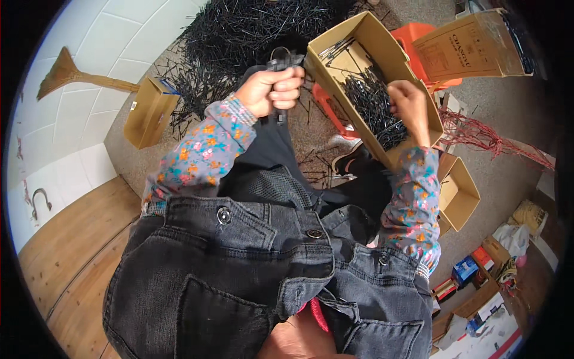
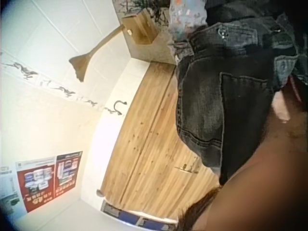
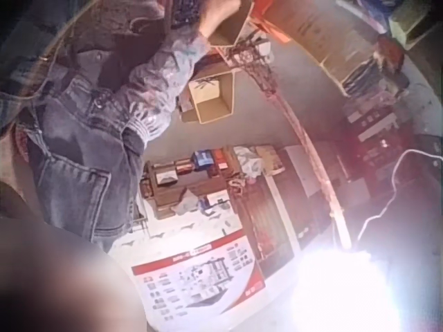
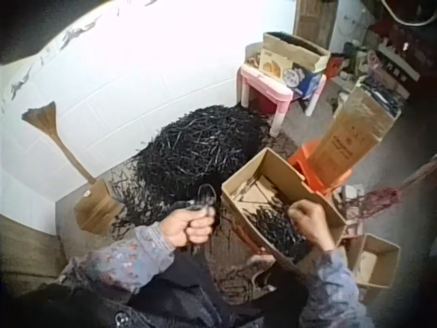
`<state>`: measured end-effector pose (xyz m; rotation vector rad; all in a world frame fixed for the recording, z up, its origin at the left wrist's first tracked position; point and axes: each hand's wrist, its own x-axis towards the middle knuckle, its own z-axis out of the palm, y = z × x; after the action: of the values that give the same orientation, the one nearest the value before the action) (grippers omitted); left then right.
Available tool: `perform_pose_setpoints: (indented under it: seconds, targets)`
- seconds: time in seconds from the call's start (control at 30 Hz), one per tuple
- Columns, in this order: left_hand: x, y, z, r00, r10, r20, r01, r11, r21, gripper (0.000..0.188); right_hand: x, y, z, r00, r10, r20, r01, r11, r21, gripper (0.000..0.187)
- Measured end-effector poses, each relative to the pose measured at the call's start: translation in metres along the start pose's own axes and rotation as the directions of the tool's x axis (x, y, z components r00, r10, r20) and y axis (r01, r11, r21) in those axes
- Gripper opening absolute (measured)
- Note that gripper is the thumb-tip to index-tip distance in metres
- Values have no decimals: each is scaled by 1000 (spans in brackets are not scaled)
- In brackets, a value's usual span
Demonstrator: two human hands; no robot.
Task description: Sorting and bundling plastic cable ties from large containers into smaller groups.
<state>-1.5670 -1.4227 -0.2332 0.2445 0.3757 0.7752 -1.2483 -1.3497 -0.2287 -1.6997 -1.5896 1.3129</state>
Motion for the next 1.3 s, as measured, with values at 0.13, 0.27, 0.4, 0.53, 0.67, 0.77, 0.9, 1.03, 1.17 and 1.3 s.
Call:
perform_pose_setpoints:
  seconds: [0.13, 0.27, 0.4, 0.53, 0.67, 0.77, 0.9, 1.03, 1.17, 1.3]
  targets:
    - [-5, 7, -44, 999, 40, 0, -39, 984, -176, 19, 49, 37, 45, 942, -310, 127, 335, 872, -356, 15]
    - [-5, 8, -50, 997, 1, 76, 18, 968, -252, 20, 94, 45, 85, 795, -547, 263, 576, 543, -611, 32]
    - [2, 15, -53, 992, -92, 91, 112, 962, -250, 20, 128, 47, 104, 759, -488, 432, 599, 260, -758, 39]
    - [1, 18, -57, 988, -127, 86, 146, 952, -271, 20, 142, 48, 113, 673, -471, 571, 669, 59, -740, 45]
    - [0, 23, -57, 985, -151, 88, 170, 944, -282, 20, 144, 51, 106, 672, -389, 630, 695, 39, -717, 43]
    - [2, 24, -56, 983, -154, 101, 176, 945, -274, 19, 146, 54, 103, 634, -457, 624, 721, 58, -690, 43]
    - [2, 25, -55, 981, -166, 97, 186, 947, -262, 19, 150, 38, 112, 666, -434, 606, 720, 163, -675, 43]
    - [2, 23, -54, 981, -174, 83, 190, 946, -263, 19, 149, 34, 117, 709, -350, 612, 684, 128, -719, 44]
    - [3, 23, -53, 980, -175, 98, 195, 948, -252, 19, 149, 39, 113, 716, -380, 586, 673, 150, -725, 45]
    - [4, 23, -54, 979, -179, 101, 199, 949, -244, 19, 146, 46, 113, 710, -453, 539, 671, 206, -712, 45]
